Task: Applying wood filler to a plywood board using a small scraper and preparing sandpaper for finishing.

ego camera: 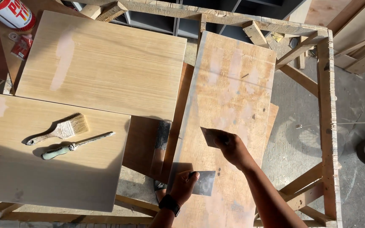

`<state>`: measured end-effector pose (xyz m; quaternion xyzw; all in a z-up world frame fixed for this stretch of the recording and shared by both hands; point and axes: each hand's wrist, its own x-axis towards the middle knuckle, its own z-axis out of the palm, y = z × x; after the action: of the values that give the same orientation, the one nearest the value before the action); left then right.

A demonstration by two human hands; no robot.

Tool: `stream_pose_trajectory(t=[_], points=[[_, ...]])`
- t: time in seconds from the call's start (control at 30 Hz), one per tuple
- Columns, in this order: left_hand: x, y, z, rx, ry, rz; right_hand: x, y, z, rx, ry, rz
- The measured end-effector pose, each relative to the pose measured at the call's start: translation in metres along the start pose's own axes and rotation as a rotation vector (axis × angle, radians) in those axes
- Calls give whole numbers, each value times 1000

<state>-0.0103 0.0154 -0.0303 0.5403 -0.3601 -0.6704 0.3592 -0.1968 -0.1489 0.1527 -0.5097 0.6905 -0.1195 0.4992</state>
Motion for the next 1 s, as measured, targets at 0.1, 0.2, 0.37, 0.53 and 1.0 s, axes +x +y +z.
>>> stream_pose_trajectory(t=[0.1, 0.2, 0.37, 0.53, 1.0], points=[[-9, 32, 4, -152, 252, -247, -27, 80, -7, 1028, 99, -56], [-22, 66, 4, -618, 350, -272, -85, 55, -12, 1054, 145, -45], [-52, 95, 3, -821, 227, -177, -172, 30, 29, 397, 360, -409], [-82, 100, 8, -894, 183, -223, -212, 62, 81, -38, 283, -990], [-129, 123, -11, -781, 70, -144, -225, 95, 124, -125, 349, -882]])
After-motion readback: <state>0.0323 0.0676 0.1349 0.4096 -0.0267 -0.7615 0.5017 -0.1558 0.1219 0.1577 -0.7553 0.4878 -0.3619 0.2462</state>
